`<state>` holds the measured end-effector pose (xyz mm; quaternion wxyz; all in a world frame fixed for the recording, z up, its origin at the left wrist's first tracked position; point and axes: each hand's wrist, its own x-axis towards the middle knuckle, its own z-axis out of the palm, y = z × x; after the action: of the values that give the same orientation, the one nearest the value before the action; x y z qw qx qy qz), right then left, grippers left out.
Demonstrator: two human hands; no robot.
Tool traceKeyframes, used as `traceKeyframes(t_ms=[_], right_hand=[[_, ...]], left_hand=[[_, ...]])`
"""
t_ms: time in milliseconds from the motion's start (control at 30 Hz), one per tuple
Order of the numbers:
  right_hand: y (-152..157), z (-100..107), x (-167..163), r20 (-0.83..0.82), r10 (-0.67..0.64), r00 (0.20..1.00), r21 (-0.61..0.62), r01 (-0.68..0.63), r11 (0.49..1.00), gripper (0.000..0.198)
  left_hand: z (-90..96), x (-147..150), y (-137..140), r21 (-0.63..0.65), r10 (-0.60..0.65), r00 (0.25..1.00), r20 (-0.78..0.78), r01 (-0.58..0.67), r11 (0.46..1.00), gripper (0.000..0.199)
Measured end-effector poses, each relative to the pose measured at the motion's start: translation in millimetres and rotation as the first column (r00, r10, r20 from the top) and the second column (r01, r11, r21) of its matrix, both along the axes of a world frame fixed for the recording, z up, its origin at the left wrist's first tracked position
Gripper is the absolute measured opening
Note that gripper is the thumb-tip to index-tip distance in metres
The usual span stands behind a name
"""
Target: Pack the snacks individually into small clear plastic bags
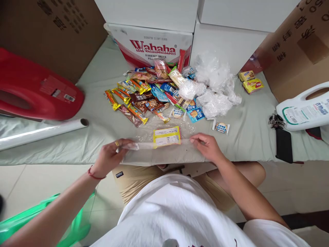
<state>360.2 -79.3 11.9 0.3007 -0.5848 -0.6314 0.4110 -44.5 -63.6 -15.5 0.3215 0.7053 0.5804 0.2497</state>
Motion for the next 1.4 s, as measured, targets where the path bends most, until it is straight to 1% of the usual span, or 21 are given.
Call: traceKeyframes(t_ms=[100, 167, 233, 267, 333, 400, 433, 467, 500, 533, 567, 633, 733, 767, 833, 933, 1033, 1100, 1200, 1267, 1400], right_hand=[[35.6, -7.4, -6.1, 0.011, -0.057, 0.998, -0.046, 0.058, 0.997, 0.043], [52.9, -13.2, -11.1, 0.16, -0.06, 0.985, -0.069, 0.072, 0.995, 0.038], [61.6, -15.8, -14.7, 0.375, -0.032, 0.926, -0.079, 0.066, 0.995, 0.028], [63.1, -15.3, -15.7, 0.468, -0.015, 0.883, -0.079, 0.058, 0.995, 0.025], [63.5, -10.4, -16.2, 0.593, -0.005, 0.805, -0.047, 0.041, 0.998, 0.027], [66.3, -0.9, -16.4, 0.652, -0.053, 0.756, 0.058, 0.019, 0.998, 0.03], [70.3, 4.8, -17.3, 0.664, -0.089, 0.742, 0.134, -0.001, 0.991, 0.031], [76.7, 10.4, -19.5, 0.666, -0.116, 0.737, 0.208, -0.035, 0.977, 0.031], [85.2, 15.3, -23.3, 0.66, -0.122, 0.741, 0.269, -0.082, 0.96, 0.032], [95.5, 18.9, -28.9, 0.652, -0.1, 0.751, 0.306, -0.141, 0.941, 0.033], [107.0, 20.8, -36.1, 0.646, -0.049, 0.761, 0.319, -0.211, 0.924, 0.035], [130.7, 19.4, -54.2, 0.645, 0.088, 0.759, 0.282, -0.344, 0.896, 0.043], [160.1, 9.9, -79.6, 0.653, 0.239, 0.718, 0.131, -0.418, 0.899, 0.057], [167.0, 7.2, -85.1, 0.651, 0.265, 0.712, 0.078, -0.409, 0.909, 0.055], [175.7, 5.8, -90.0, 0.628, 0.297, 0.719, 0.011, -0.39, 0.921, 0.038], [172.8, 15.6, -85.5, 0.548, 0.343, 0.763, 0.081, -0.456, 0.886, 0.012], [147.1, 30.3, -77.0, 0.48, 0.397, 0.782, 0.259, -0.559, 0.788, 0.013], [119.6, 33.9, -73.1, 0.49, 0.428, 0.759, 0.301, -0.608, 0.734, 0.017], [76.4, 22.5, -70.3, 0.537, 0.475, 0.697, 0.273, -0.676, 0.684, 0.02], [54.4, 7.4, -70.3, 0.538, 0.478, 0.694, 0.284, -0.683, 0.673, 0.02], [33.0, -18.4, -74.0, 0.548, 0.389, 0.741, 0.365, -0.63, 0.686, 0.017]], left_hand=[[4.0, 10.2, 30.2, -0.195, 0.217, 0.975, 0.041, -0.205, 0.959, 0.041], [4.1, 14.0, 45.6, -0.186, 0.331, 0.944, -0.002, -0.325, 0.927, 0.04], [5.6, 14.8, 51.1, -0.033, 0.466, 0.883, -0.064, -0.468, 0.883, 0.041], [7.7, 14.6, 48.9, 0.076, 0.54, 0.839, -0.068, -0.535, 0.841, 0.041], [15.2, 15.7, 34.9, 0.316, 0.671, 0.741, -0.003, -0.636, 0.704, 0.038], [25.7, 22.9, 11.9, 0.553, 0.689, 0.717, 0.106, -0.618, 0.558, 0.026], [31.2, 30.0, -0.4, 0.665, 0.622, 0.77, 0.14, -0.539, 0.518, 0.018], [35.9, 39.6, -11.4, 0.756, 0.483, 0.866, 0.133, -0.404, 0.516, 0.015], [39.4, 51.3, -19.9, 0.816, 0.284, 0.956, 0.071, -0.219, 0.535, 0.018], [41.0, 64.4, -25.2, 0.824, 0.074, 0.997, -0.025, -0.022, 0.566, 0.023], [40.6, 78.1, -26.8, 0.783, -0.08, 0.99, -0.114, 0.139, 0.606, 0.029], [33.9, 103.4, -20.0, 0.679, -0.205, 0.96, -0.192, 0.281, 0.678, 0.037], [17.2, 127.0, 1.8, 0.474, -0.198, 0.931, -0.308, 0.331, 0.816, 0.041], [12.3, 130.7, 8.2, 0.41, -0.2, 0.916, -0.348, 0.34, 0.846, 0.042], [5.5, 134.1, 15.8, 0.329, -0.211, 0.891, -0.401, 0.355, 0.875, 0.041], [1.8, 135.0, 15.8, 0.31, -0.203, 0.88, -0.43, 0.355, 0.882, 0.04], [1.0, 136.5, 10.4, 0.329, -0.187, 0.881, -0.434, 0.348, 0.878, 0.04], [0.1, 138.0, 7.5, 0.342, -0.178, 0.884, -0.433, 0.343, 0.875, 0.039], [-3.5, 137.9, 5.4, 0.334, -0.169, 0.892, -0.419, 0.324, 0.885, 0.033], [-7.6, 133.5, 5.5, 0.338, -0.178, 0.914, -0.364, 0.308, 0.889, 0.03], [-14.9, 108.1, 6.8, 0.46, -0.245, 0.967, -0.062, 0.246, 0.853, 0.035]])
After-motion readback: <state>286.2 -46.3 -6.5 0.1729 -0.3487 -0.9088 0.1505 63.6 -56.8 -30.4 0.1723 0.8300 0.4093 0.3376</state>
